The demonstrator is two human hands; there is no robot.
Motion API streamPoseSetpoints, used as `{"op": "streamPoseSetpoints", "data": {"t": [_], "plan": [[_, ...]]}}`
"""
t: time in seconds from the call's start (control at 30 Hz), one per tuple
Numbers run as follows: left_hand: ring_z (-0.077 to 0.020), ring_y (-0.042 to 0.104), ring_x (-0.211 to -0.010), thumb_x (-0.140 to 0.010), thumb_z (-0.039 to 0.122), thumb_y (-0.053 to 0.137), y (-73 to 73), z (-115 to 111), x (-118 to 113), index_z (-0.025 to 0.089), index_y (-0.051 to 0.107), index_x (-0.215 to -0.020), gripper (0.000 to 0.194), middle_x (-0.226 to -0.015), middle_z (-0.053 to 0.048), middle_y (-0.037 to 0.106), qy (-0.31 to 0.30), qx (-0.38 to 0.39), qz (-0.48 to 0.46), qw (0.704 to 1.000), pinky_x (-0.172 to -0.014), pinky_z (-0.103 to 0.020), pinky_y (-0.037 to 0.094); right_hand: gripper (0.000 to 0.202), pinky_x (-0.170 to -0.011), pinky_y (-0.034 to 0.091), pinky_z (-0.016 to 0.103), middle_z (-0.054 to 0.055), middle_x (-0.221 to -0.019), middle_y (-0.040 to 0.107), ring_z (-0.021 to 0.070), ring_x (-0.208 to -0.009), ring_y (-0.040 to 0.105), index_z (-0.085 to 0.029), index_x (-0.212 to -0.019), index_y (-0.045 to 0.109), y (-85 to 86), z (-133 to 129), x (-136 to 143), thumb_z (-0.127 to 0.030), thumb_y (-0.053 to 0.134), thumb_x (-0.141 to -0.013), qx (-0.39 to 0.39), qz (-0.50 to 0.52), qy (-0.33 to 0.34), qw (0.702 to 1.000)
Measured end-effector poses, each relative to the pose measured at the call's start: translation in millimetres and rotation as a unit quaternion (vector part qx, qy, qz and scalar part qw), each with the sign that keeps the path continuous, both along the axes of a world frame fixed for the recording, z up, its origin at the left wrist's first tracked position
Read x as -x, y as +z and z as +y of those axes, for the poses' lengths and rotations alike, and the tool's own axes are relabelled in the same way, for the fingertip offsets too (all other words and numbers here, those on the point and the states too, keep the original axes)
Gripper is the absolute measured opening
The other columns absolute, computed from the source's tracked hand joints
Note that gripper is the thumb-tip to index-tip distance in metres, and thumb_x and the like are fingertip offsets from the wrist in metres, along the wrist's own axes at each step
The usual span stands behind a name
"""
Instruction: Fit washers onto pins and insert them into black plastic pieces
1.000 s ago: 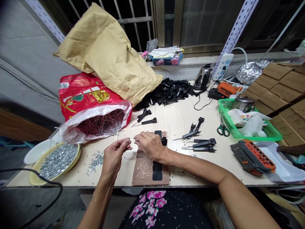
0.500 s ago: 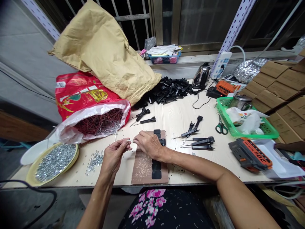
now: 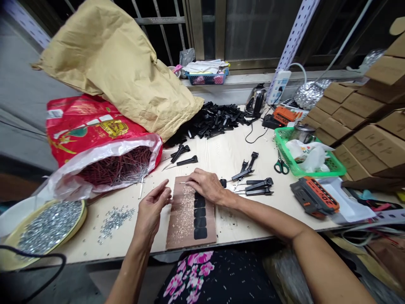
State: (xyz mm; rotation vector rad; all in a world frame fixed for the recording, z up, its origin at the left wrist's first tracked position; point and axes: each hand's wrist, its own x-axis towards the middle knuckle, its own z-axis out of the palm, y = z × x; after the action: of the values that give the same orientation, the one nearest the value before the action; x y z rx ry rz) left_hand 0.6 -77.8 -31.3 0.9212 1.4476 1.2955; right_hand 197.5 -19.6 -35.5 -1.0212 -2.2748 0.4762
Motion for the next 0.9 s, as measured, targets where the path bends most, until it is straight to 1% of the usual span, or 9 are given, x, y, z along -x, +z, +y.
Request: {"op": "streamPoseSetpoints", "data": {"t": [0.13,0.3,0.37,0.43,0.5,0.53,0.67,0.8,0.9], "plan": [[-0.0067,0.050,-0.058,-0.069,0.045,0.070,-9.2,-0.1,-5.8,0.017,0.052,-0.130,0.069,-0.079,0.002,0.057,-0.001,0.001,0.038,0.999,-0.055,-0.021,0.045,0.022,-0.064,0.039,0.022,0.003,-0.092,0.059,0.0125,-0.082,0.054,-0.019,-0.094,0.064,-13.3,23.0,-34.6,-0.031,0.045,-0.095,-0.015,-0.069,-0.039,0.997],[-0.0083,0.048,-0.055,-0.071,0.052,0.065,-33.2,-2.3,-13.3,0.020,0.052,-0.130,0.068,-0.080,0.001,0.057,-0.014,0.013,0.119,0.993,-0.049,-0.022,0.043,0.026,-0.061,0.037,0.024,0.005,-0.085,0.059,0.0150,-0.082,0.049,-0.016,-0.085,0.064,-31.3,27.0,-45.3,-0.029,0.045,-0.095,-0.055,-0.145,-0.032,0.987],[-0.0102,0.050,-0.060,-0.072,0.053,0.064,-41.5,-4.1,-15.2,0.020,0.052,-0.129,0.067,-0.082,0.000,0.058,-0.009,0.002,0.144,0.990,-0.053,-0.023,0.045,0.028,-0.060,0.037,0.023,0.003,-0.078,0.058,0.0133,-0.076,0.047,-0.015,-0.083,0.063,-37.6,12.2,-45.5,-0.023,0.040,-0.097,-0.078,-0.150,0.020,0.985],[-0.0114,0.051,-0.063,-0.074,0.052,0.063,-46.7,-5.3,-16.1,0.020,0.051,-0.130,0.066,-0.083,-0.001,0.058,-0.006,-0.004,0.155,0.988,-0.055,-0.023,0.045,0.029,-0.060,0.037,0.023,0.001,-0.076,0.056,0.0121,-0.073,0.045,-0.016,-0.084,0.061,-40.8,-3.0,-46.5,-0.018,0.036,-0.098,-0.114,-0.156,0.140,0.971],[-0.0116,0.051,-0.064,-0.076,0.051,0.061,-48.7,-5.5,-16.3,0.019,0.049,-0.131,0.064,-0.084,-0.001,0.057,-0.004,-0.005,0.160,0.987,-0.055,-0.023,0.044,0.028,-0.059,0.037,0.023,0.000,-0.076,0.055,0.0120,-0.073,0.045,-0.017,-0.085,0.060,-39.5,-8.4,-48.2,-0.016,0.035,-0.097,-0.139,-0.160,0.228,0.950],[-0.0117,0.051,-0.064,-0.077,0.050,0.061,-49.1,-5.3,-16.3,0.019,0.049,-0.131,0.064,-0.084,-0.001,0.057,-0.002,-0.006,0.165,0.986,-0.056,-0.023,0.044,0.028,-0.058,0.037,0.023,0.000,-0.076,0.055,0.0121,-0.074,0.045,-0.016,-0.084,0.059,-37.5,-6.4,-48.8,-0.016,0.035,-0.097,-0.138,-0.161,0.224,0.951],[-0.0130,0.052,-0.066,-0.077,0.049,0.060,-49.6,-3.9,-15.5,0.020,0.049,-0.131,0.062,-0.083,-0.001,0.057,0.007,-0.013,0.193,0.981,-0.060,-0.024,0.045,0.030,-0.055,0.039,0.023,0.001,-0.072,0.052,0.0120,-0.070,0.043,-0.013,-0.079,0.057,-30.6,7.8,-48.0,-0.016,0.033,-0.097,-0.091,-0.169,0.083,0.978],[-0.0130,0.052,-0.065,-0.078,0.050,0.059,-49.4,-4.5,-15.8,0.020,0.049,-0.131,0.062,-0.083,-0.001,0.057,0.003,-0.005,0.203,0.979,-0.059,-0.025,0.044,0.029,-0.057,0.040,0.021,-0.001,-0.072,0.052,0.0103,-0.070,0.043,-0.015,-0.080,0.057,-34.6,0.9,-43.2,-0.011,0.034,-0.096,-0.126,-0.150,0.267,0.943],[-0.0125,0.052,-0.065,-0.078,0.050,0.058,-47.5,-5.1,-17.3,0.020,0.049,-0.131,0.062,-0.083,-0.001,0.057,0.006,-0.006,0.217,0.976,-0.061,-0.024,0.045,0.032,-0.057,0.041,0.021,0.001,-0.073,0.052,0.0109,-0.071,0.043,-0.013,-0.080,0.057,-36.4,8.2,-42.7,-0.010,0.029,-0.097,-0.113,-0.145,0.217,0.959]]}}
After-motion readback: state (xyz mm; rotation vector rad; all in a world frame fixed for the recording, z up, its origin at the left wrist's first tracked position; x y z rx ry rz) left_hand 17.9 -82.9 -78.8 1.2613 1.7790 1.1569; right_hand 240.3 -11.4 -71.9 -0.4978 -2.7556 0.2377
